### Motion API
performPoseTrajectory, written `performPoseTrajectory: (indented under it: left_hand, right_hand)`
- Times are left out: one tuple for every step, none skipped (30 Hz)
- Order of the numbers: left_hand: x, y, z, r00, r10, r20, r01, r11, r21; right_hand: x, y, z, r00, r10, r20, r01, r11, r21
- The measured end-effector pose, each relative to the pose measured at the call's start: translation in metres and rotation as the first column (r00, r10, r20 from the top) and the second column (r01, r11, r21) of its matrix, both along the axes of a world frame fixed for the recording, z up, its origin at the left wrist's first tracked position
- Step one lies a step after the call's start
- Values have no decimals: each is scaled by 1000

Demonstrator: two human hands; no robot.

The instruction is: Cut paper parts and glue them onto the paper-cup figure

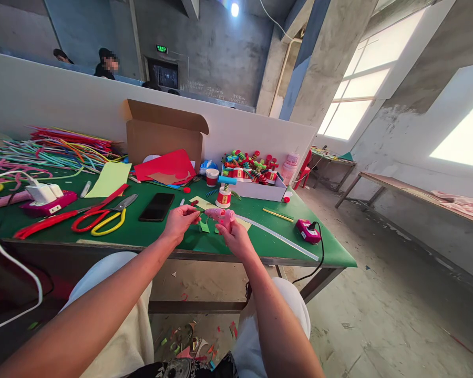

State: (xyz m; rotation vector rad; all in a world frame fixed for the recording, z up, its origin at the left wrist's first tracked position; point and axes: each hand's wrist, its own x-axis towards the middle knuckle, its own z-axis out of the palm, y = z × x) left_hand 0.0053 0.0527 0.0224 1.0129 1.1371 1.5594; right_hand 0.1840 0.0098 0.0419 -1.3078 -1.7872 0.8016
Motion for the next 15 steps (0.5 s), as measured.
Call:
performPoseTrajectory:
  left_hand:
    - [0,0,0,1000,-2,-2,2,1000,2]
    - [0,0,1,1000,-5,-1,5,1000,3]
    - [0,0,1,1000,-7,1,7,1000,4]
    - [0,0,1,1000,-8,5,8,1000,2]
    - [0,0,2,1000,-8,10,8,1000,-2]
    - [0,0,2,1000,-7,16,7,1000,-6]
    - [0,0,2,1000,-5,21,5,1000,-9]
    - [0,0,1,1000,-3,24,3,1000,-9]
    - [0,0,1,1000,-3,26,4,1000,-7]
    - [1,0,1,1000,-6,27,6,1000,-4]
    - [1,0,0,999,-11,31,11,1000,-1]
    - [1,0,0,999,-15,40,15,1000,-1]
    - [1,0,0,998,-20,53,20,1000,-4]
    - [0,0,0,997,-27,69,27,1000,-10]
    - [-1,0,0,996,-35,87,36,999,-19]
  right_hand:
    - [0,0,0,1000,-2,8,2,1000,2]
    - [0,0,0,1000,-7,10,7,1000,7]
    - [0,0,0,1000,-13,5,12,1000,10]
    - [1,0,0,1000,-17,-5,17,1000,8]
    - [1,0,0,1000,-19,-19,19,1000,2]
    - [1,0,1,999,-19,-33,18,1000,-7]
    - [1,0,1,999,-17,-44,16,1000,-16]
    - [0,-1,1,999,-16,-49,15,1000,-22]
    - [0,-1,1,999,-15,-48,14,1000,-23]
    - [0,-1,2,999,-16,-42,15,1000,-17]
    - [0,-1,1,999,-16,-35,16,1000,-11]
    - [0,-1,1,999,-18,-29,17,1000,-5]
    - [0,0,1,999,-20,-29,20,1000,-3]
    - [1,1,0,999,-23,-37,22,1000,-6]
    - [1,1,-1,998,-24,-55,23,1000,-21]
